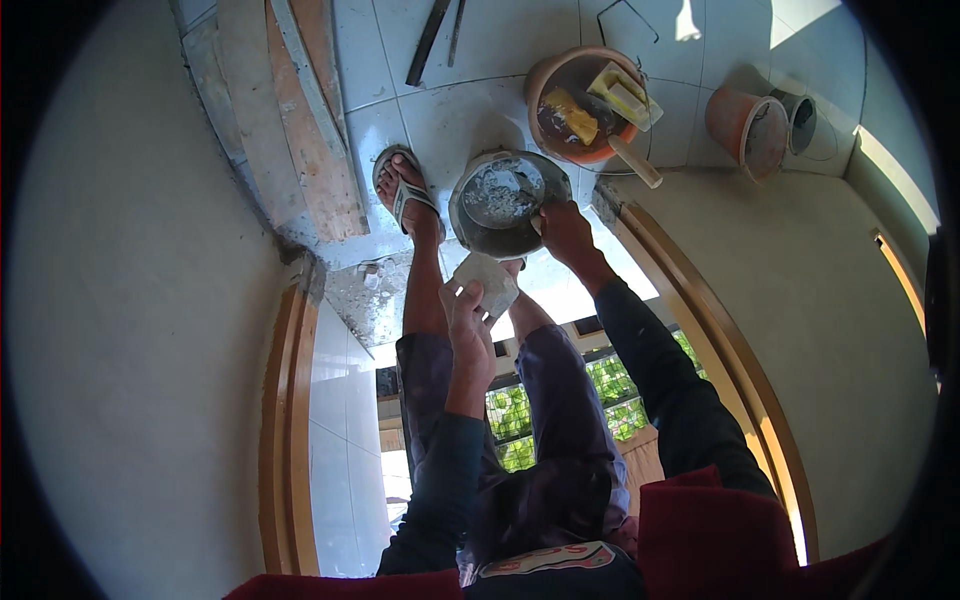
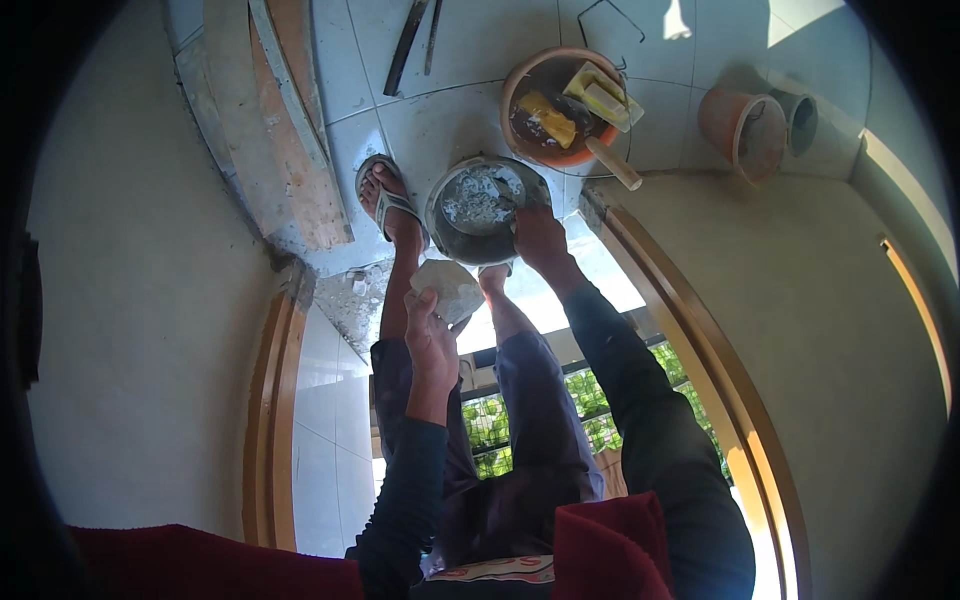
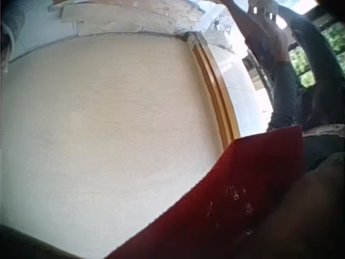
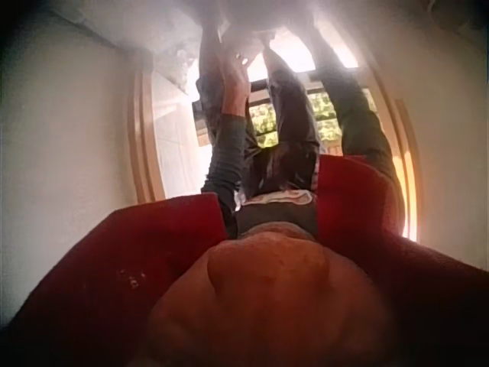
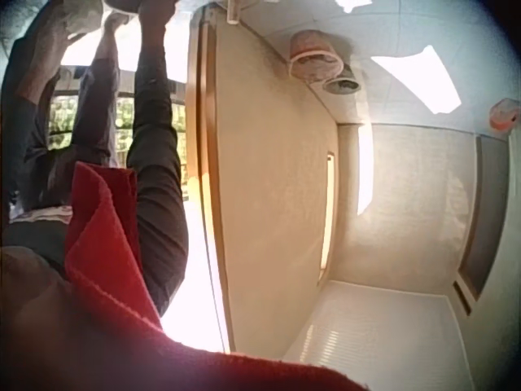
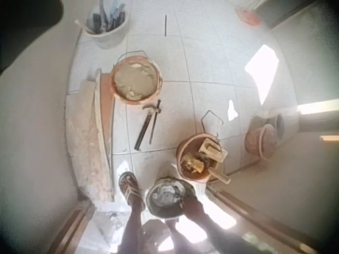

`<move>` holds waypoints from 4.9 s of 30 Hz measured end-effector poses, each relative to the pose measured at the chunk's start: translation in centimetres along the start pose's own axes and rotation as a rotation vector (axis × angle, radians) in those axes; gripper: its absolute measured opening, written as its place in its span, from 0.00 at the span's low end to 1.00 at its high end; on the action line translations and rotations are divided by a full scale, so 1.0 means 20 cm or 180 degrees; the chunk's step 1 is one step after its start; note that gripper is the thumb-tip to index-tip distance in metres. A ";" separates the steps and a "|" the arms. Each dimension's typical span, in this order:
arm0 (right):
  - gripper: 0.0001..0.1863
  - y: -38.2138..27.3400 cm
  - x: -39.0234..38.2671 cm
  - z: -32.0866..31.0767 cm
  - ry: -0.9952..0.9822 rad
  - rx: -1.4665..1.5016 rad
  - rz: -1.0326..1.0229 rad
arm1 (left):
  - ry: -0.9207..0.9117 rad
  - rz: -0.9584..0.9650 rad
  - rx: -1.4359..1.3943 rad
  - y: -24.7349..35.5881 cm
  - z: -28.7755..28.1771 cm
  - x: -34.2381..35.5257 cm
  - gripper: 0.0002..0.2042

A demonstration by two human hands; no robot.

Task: The person applies mortar to the side and top of a brick using a trowel, then places a small wooden board against the mortar and continues spreading mortar along the top edge.

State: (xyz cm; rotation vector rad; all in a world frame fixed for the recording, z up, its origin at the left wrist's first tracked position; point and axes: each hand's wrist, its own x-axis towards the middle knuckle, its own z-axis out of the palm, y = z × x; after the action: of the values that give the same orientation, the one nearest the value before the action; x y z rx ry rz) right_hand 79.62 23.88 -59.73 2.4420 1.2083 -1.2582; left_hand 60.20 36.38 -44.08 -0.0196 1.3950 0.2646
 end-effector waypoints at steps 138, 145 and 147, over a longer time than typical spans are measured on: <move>0.17 -0.08 -0.49 0.08 -0.0614 0.1406 0.0830 | 0.0460 -0.0149 0.0331 -0.11 -0.01 0.00 0.29; 0.20 0.04 -0.40 0.17 -0.0897 0.0915 0.0773 | 0.0436 -0.0172 0.0377 -0.14 0.00 0.00 0.28; 0.19 -0.03 -0.41 0.12 -0.0839 0.0981 0.0692 | 0.0484 -0.0131 0.0406 -0.13 -0.01 0.01 0.28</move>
State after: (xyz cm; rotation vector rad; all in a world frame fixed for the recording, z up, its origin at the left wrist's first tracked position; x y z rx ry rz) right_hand 74.96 18.32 -55.19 2.4169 0.7056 -1.7351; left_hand 60.63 33.92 -44.74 0.0377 1.5587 0.1418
